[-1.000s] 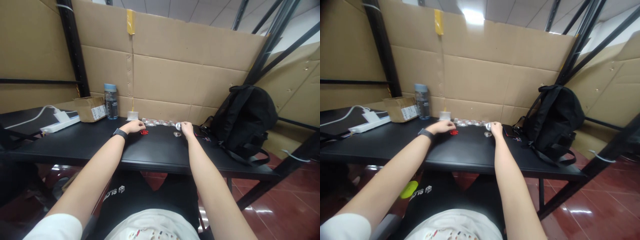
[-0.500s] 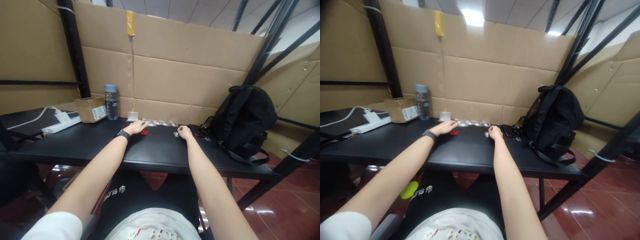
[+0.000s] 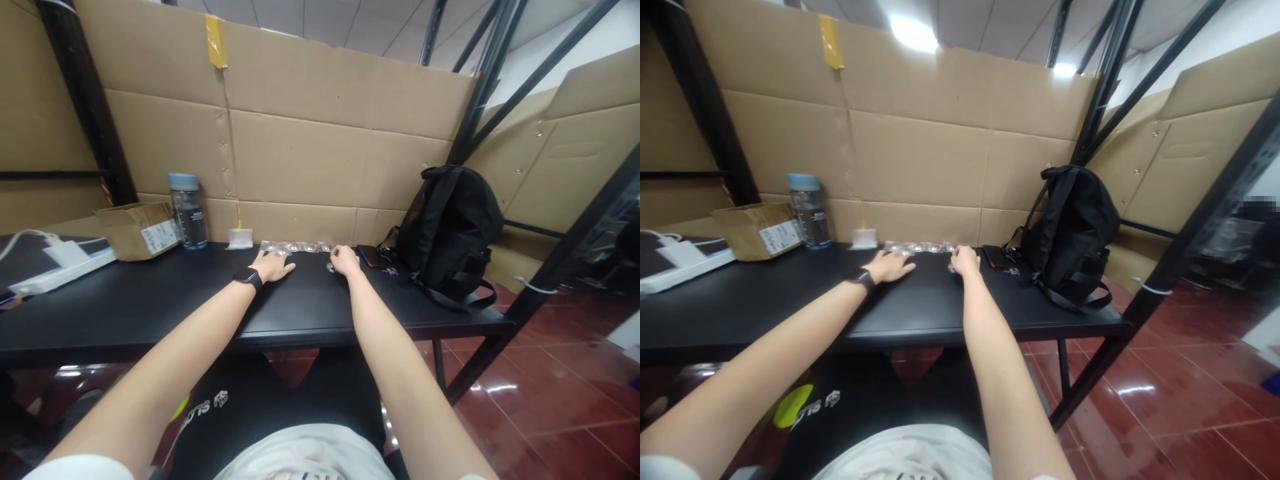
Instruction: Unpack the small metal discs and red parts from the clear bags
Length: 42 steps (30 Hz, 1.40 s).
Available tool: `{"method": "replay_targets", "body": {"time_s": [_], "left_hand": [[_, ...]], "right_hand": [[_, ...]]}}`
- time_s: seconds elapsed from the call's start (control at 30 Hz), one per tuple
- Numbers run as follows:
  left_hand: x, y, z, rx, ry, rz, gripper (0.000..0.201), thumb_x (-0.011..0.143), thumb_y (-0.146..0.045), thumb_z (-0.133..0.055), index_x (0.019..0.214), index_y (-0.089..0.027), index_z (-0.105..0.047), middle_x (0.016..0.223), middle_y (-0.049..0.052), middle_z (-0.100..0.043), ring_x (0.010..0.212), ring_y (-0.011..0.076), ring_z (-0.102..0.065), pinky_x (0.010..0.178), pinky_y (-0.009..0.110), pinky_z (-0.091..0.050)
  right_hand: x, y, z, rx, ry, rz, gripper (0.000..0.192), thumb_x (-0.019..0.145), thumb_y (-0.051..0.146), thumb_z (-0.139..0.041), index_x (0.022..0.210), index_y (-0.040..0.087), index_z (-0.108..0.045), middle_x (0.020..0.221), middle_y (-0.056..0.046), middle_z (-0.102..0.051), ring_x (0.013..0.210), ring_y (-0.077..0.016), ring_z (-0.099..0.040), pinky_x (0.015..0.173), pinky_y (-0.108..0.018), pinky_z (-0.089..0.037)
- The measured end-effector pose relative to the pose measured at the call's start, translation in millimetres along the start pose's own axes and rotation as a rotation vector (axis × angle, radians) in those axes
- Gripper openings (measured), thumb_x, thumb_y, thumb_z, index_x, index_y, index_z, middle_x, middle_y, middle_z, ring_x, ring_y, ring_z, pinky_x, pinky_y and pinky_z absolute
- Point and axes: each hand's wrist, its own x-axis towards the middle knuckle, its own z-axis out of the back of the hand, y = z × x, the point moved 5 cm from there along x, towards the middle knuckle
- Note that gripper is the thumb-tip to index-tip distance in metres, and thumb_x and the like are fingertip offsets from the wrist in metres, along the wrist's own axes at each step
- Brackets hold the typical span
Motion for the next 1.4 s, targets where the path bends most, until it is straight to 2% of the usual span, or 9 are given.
{"method": "replay_targets", "body": {"time_s": [0.17,0.3,0.5,0.63,0.87,1.0,1.13,1.23,1.4], "left_hand": [[-14.0,-15.3,7.4,0.005,0.022,-0.075,0.058,0.096,-0.053,-0.045,0.140,-0.018,-0.057,0.145,0.022,-0.057,0.137,0.0389,-0.051,0.113,0.060,-0.030],[-27.8,-30.5,8.3,-0.055,0.041,-0.171,0.046,0.094,-0.044,-0.052,0.133,-0.022,-0.063,0.138,0.016,-0.064,0.127,0.0348,-0.060,0.105,0.049,-0.044],[-42.6,-55.3,21.8,-0.295,-0.109,-0.531,0.027,0.089,-0.034,-0.061,0.112,-0.024,-0.073,0.114,0.007,-0.074,0.103,0.0229,-0.070,0.095,0.033,-0.051],[-38.7,-42.0,26.8,-0.282,-0.251,-0.406,0.031,0.084,-0.034,-0.067,0.112,-0.021,-0.070,0.114,0.009,-0.072,0.104,0.0253,-0.068,0.095,0.035,-0.052],[-37.8,-26.7,23.4,-0.187,-0.162,-0.221,0.041,0.082,-0.037,-0.069,0.120,-0.024,-0.064,0.122,0.007,-0.071,0.114,0.0278,-0.066,0.097,0.039,-0.050],[-41.0,-33.2,23.9,-0.178,-0.119,-0.195,0.046,0.081,-0.043,-0.070,0.124,-0.029,-0.061,0.125,0.004,-0.072,0.120,0.0297,-0.064,0.101,0.044,-0.047],[-39.4,-32.8,19.2,-0.243,-0.089,-0.204,0.041,0.090,-0.030,-0.062,0.131,-0.028,-0.055,0.125,0.005,-0.073,0.116,0.0246,-0.068,0.099,0.038,-0.049],[-35.2,-24.5,18.9,-0.253,-0.155,-0.183,0.041,0.093,-0.023,-0.055,0.133,-0.026,-0.054,0.121,0.006,-0.075,0.114,0.0256,-0.070,0.097,0.038,-0.050],[-28.7,-11.1,20.1,-0.348,-0.252,-0.198,0.045,0.088,-0.017,-0.057,0.133,-0.022,-0.055,0.103,0.006,-0.078,0.097,0.0246,-0.074,0.088,0.035,-0.053]], "right_hand": [[-5.9,13.5,5.0,-0.036,-0.036,0.062,0.016,0.086,0.021,-0.061,0.096,0.024,-0.073,0.115,-0.009,-0.069,0.112,-0.0260,-0.061,0.096,-0.041,-0.043],[-10.9,28.5,6.1,-0.079,-0.045,0.166,0.016,0.086,0.020,-0.062,0.098,0.022,-0.073,0.117,-0.012,-0.067,0.115,-0.0290,-0.059,0.100,-0.045,-0.042],[-20.6,53.0,-14.6,0.094,0.270,0.493,0.051,0.071,0.019,-0.076,0.121,0.026,-0.070,0.123,-0.005,-0.071,0.112,-0.0232,-0.065,0.097,-0.032,-0.048],[-25.9,63.5,-25.2,0.105,0.387,0.560,0.044,0.073,0.017,-0.074,0.116,0.025,-0.074,0.113,-0.004,-0.076,0.104,-0.0221,-0.069,0.093,-0.027,-0.050],[-27.2,71.4,-28.6,0.022,0.345,0.526,0.043,0.081,0.024,-0.072,0.124,0.028,-0.072,0.112,-0.004,-0.075,0.102,-0.0231,-0.070,0.093,-0.031,-0.051],[-25.4,68.3,-29.3,-0.042,0.336,0.470,0.040,0.077,0.032,-0.077,0.118,0.030,-0.075,0.119,-0.006,-0.073,0.115,-0.0300,-0.065,0.097,-0.039,-0.049],[-24.2,67.2,-32.0,0.046,0.349,0.491,0.032,0.077,0.029,-0.076,0.109,0.026,-0.077,0.108,-0.005,-0.076,0.098,-0.0235,-0.070,0.089,-0.031,-0.050],[-22.5,67.2,-29.9,0.156,0.332,0.523,0.019,0.086,0.030,-0.069,0.100,0.022,-0.078,0.094,-0.004,-0.077,0.085,-0.0188,-0.069,0.080,-0.027,-0.049],[-16.9,65.0,-21.0,0.357,0.300,0.549,0.022,0.089,0.027,-0.059,0.084,0.016,-0.077,0.081,-0.003,-0.075,0.076,-0.0165,-0.064,0.074,-0.026,-0.045]]}}
